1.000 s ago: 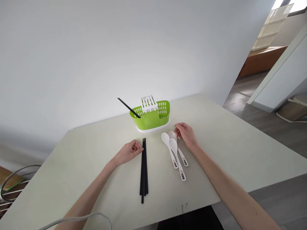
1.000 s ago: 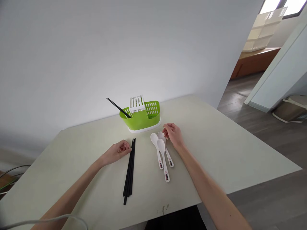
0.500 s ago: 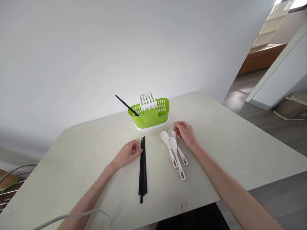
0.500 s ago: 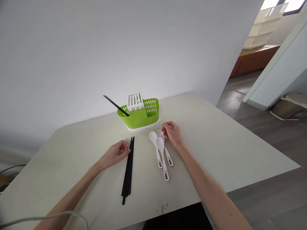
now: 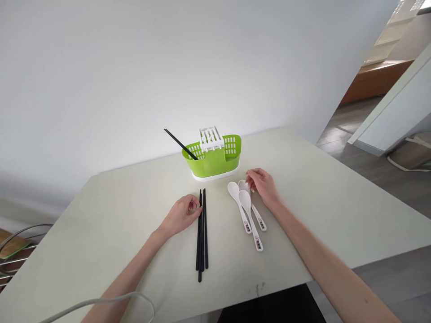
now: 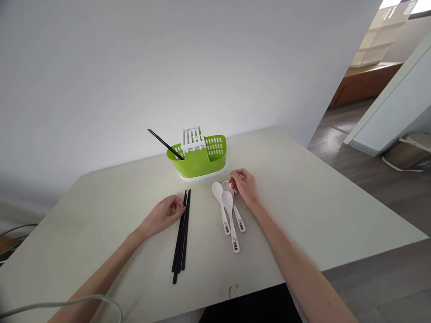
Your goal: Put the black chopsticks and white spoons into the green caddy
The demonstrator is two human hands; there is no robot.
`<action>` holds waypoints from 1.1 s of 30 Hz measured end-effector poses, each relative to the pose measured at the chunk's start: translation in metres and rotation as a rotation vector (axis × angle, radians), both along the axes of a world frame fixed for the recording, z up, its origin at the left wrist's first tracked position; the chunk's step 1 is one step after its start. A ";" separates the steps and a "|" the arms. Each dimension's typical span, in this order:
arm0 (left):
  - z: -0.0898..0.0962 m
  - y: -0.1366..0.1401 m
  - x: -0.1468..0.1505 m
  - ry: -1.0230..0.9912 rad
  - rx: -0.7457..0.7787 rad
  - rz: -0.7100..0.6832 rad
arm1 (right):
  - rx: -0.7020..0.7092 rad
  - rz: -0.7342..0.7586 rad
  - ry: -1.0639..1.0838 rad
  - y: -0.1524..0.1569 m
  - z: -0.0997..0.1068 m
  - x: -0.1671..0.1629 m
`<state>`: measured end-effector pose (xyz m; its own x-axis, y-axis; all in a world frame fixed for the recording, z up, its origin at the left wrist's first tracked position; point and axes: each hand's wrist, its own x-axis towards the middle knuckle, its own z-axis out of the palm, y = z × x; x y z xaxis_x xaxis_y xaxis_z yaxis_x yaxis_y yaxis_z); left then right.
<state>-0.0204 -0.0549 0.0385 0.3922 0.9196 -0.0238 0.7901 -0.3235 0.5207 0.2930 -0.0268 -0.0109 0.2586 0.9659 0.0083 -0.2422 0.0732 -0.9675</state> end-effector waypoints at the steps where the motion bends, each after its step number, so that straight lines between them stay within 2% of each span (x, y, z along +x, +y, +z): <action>1: 0.001 -0.001 0.001 0.006 0.005 0.004 | -0.001 -0.001 -0.001 0.000 0.000 0.000; 10: 0.016 -0.015 0.005 0.246 0.075 0.153 | 0.000 0.006 -0.015 0.001 -0.003 0.000; 15: 0.023 -0.021 0.007 0.301 0.117 0.153 | -0.002 0.006 -0.030 -0.001 -0.001 0.000; 22: 0.027 -0.018 0.013 0.564 0.164 0.131 | 0.000 0.006 -0.041 -0.001 -0.002 0.001; 29: 0.025 -0.012 0.008 0.643 0.211 0.118 | 0.003 0.006 -0.046 0.000 -0.004 0.000; 33: 0.029 -0.011 0.001 0.613 0.190 0.149 | 0.002 0.010 -0.051 0.001 -0.005 0.000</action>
